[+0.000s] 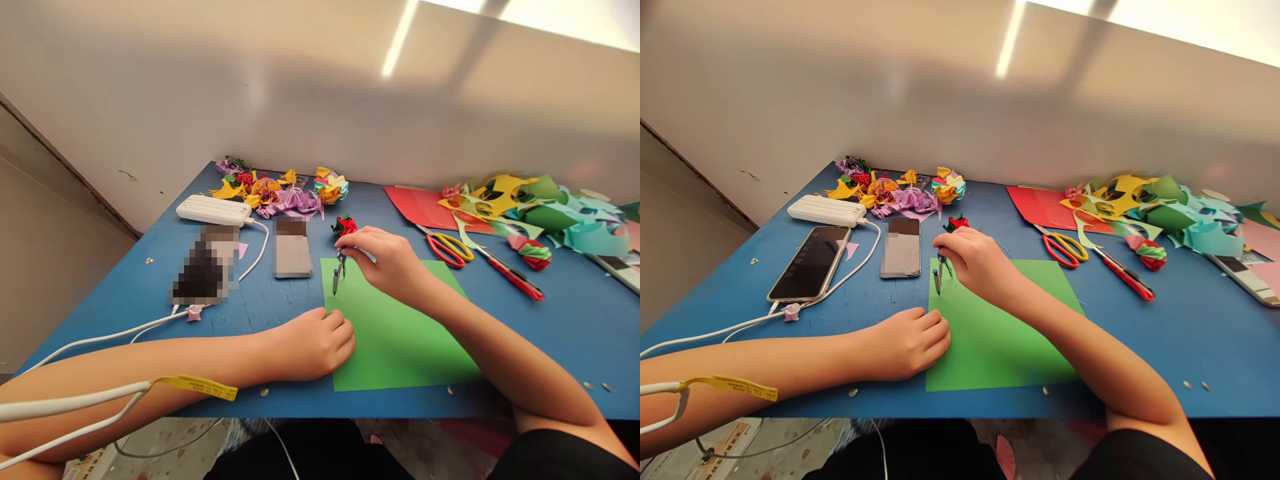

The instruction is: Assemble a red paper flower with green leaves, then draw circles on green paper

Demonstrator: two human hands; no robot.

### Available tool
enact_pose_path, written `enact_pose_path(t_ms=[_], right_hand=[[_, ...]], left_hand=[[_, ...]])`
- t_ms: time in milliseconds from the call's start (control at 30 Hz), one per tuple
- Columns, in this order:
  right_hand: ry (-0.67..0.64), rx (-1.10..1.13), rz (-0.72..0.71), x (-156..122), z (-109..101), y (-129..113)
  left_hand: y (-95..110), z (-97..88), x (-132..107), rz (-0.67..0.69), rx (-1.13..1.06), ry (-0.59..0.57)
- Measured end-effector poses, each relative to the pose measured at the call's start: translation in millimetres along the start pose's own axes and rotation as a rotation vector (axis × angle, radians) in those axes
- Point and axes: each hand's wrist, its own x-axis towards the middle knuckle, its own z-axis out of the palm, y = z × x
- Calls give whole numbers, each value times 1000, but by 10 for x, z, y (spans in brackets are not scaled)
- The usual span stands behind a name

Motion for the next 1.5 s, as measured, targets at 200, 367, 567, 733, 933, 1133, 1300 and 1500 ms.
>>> enact_pose_path(t_ms=[200,367,567,733,933,1133,1300,1500], right_hand=[[9,-76,56,25,-34,9],[7,-156,84,82,-38,53],[-37,-223,141,101,-46,139],[-80,-123,149,101,-93,170],[-111,-68,98,91,-157,137],[-114,-113,151,107,-155,170],[-150,-212,203,112,-231,179],[-286,-314,235,105,-397,163]], left_hand=[[4,5,0,2,-8,-4],[5,8,-1,-1,-13,-9],[-5,18,0,4,-6,-12],[-7,18,-7,1,-4,-11],[-5,12,5,0,-7,-16],[2,8,-3,1,-15,-22],[-1,23,-4,5,-13,-23],[-6,26,-5,7,-14,-23]])
